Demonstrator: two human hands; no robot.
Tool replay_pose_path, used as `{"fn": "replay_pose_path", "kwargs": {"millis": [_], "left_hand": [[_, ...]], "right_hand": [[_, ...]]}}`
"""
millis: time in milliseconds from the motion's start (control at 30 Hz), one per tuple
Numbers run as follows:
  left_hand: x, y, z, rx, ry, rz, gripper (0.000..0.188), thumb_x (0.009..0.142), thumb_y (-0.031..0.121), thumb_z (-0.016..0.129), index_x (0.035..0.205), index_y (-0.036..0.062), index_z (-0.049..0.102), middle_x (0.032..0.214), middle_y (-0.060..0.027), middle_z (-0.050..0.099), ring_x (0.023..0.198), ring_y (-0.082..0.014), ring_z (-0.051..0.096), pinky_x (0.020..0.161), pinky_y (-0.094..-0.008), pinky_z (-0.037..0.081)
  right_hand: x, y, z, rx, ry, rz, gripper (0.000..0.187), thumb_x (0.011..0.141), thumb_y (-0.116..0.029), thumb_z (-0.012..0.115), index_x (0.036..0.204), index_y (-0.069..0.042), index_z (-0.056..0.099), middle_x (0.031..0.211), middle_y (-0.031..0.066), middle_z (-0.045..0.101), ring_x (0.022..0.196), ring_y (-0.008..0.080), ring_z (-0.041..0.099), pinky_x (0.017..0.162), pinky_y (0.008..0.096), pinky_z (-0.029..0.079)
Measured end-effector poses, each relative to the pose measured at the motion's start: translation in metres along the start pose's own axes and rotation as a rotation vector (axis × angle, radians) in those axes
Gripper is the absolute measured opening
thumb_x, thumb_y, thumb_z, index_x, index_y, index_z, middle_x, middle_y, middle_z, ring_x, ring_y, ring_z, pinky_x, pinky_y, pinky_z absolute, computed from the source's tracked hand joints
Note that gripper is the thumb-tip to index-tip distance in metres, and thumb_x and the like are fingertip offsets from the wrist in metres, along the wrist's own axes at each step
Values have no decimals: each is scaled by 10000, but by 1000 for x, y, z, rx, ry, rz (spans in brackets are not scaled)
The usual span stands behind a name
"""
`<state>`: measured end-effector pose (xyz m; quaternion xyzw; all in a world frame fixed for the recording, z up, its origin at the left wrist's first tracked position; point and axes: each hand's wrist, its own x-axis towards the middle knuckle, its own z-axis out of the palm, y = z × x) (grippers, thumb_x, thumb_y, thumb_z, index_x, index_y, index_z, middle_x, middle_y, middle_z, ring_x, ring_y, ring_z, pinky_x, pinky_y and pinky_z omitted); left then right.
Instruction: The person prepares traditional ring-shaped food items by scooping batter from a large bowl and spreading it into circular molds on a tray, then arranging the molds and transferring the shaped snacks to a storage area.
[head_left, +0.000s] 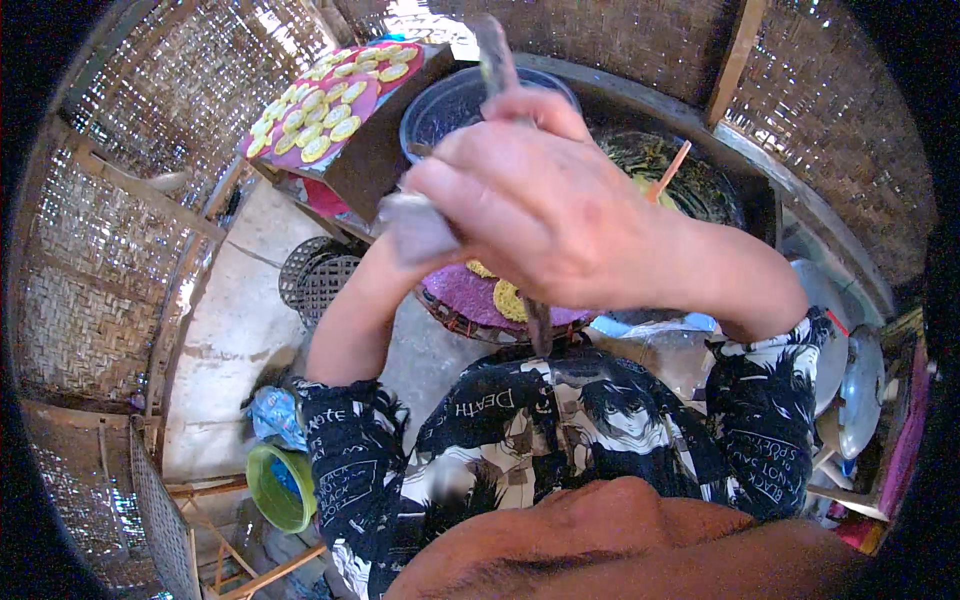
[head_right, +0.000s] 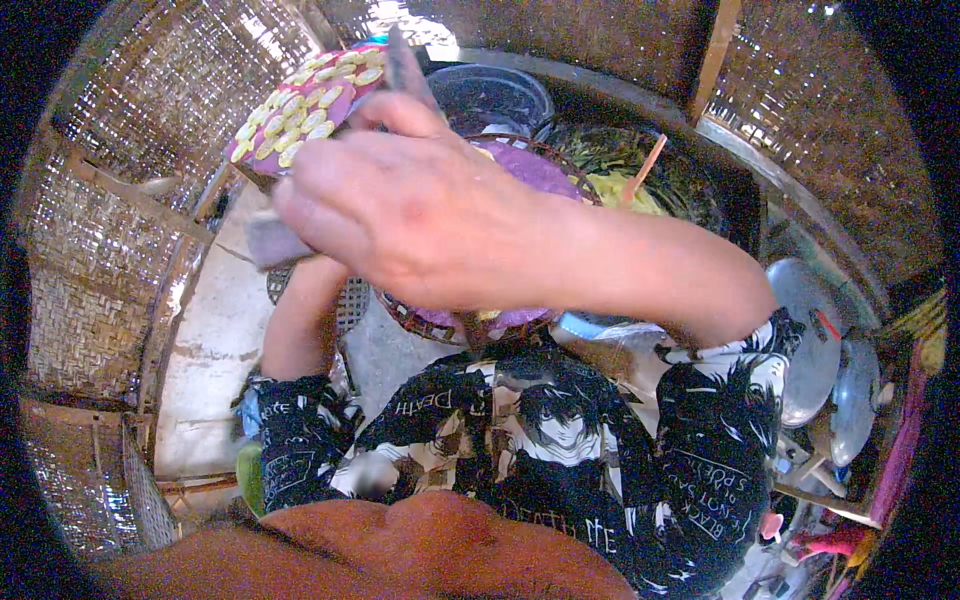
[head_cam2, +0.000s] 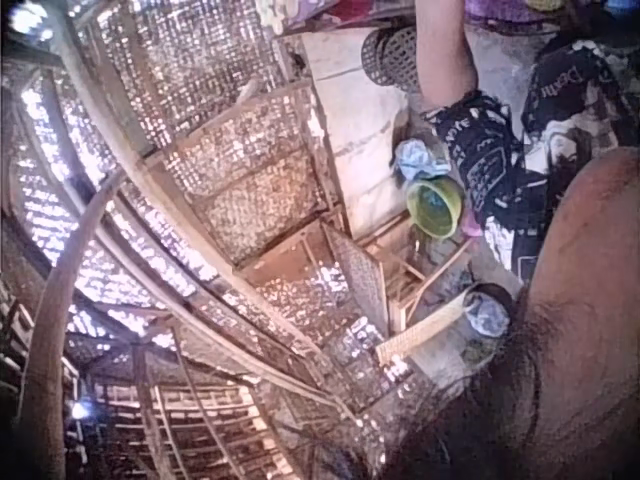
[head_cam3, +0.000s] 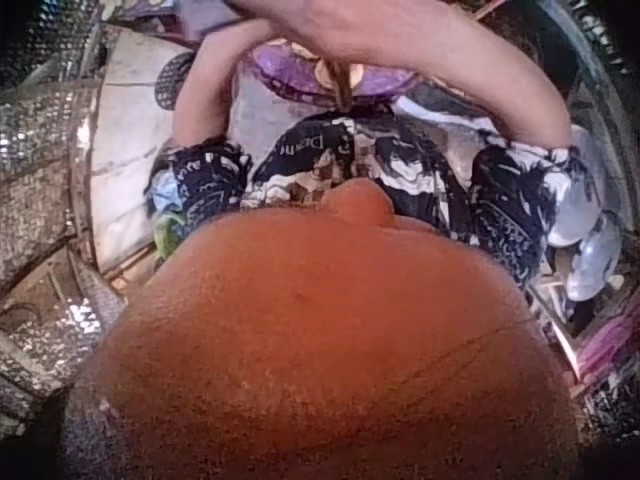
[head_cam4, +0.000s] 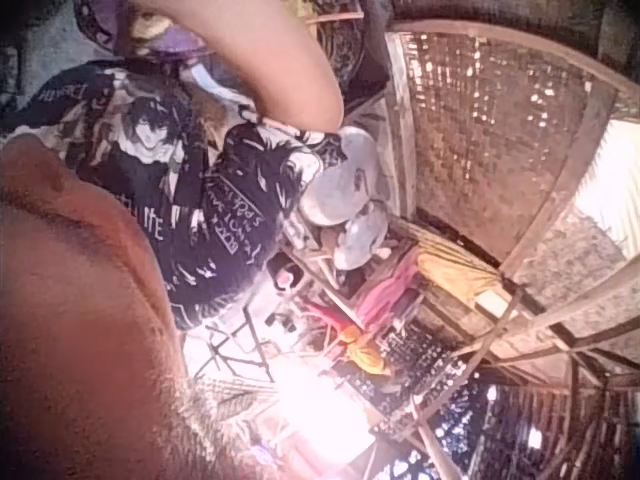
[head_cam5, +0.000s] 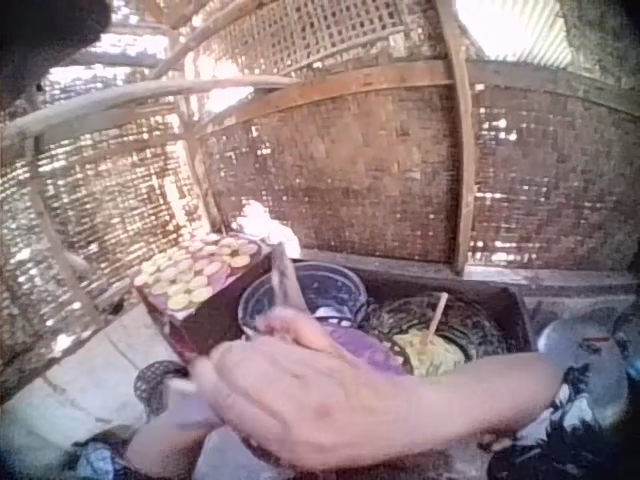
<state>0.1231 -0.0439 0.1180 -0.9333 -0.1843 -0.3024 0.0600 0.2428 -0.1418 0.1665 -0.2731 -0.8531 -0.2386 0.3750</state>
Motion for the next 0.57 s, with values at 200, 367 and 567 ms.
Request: {"fn": "replay_pose_path", "kwargs": {"millis": [200,367,567], "left_hand": [[-26,16,-20,67,-280,97,251,587,189,651,772,60,543,660,-85,546,633,-263,557,672,-365,464],[-45,-37,-13,-136,8,-39,296,577,180,701,799,53,552,804,-87,587,760,-228,590,698,-332,465],[-35,-36,12,-1260,-177,-535,519,646,126,706,1115,75,489,946,-110,564,850,-231,540,770,-352,404]], "right_hand": [[-30,11,-22,419,-23,470,457,661,-1,580,1017,-51,299,773,78,437,679,157,471,600,265,404],[-68,26,-84,438,162,1050,378,683,-58,557,1010,-52,366,784,38,458,527,96,470,396,196,390],[-74,39,-49,561,1096,714,239,781,-30,525,963,-124,402,836,137,533,651,171,550,383,195,451]]}}
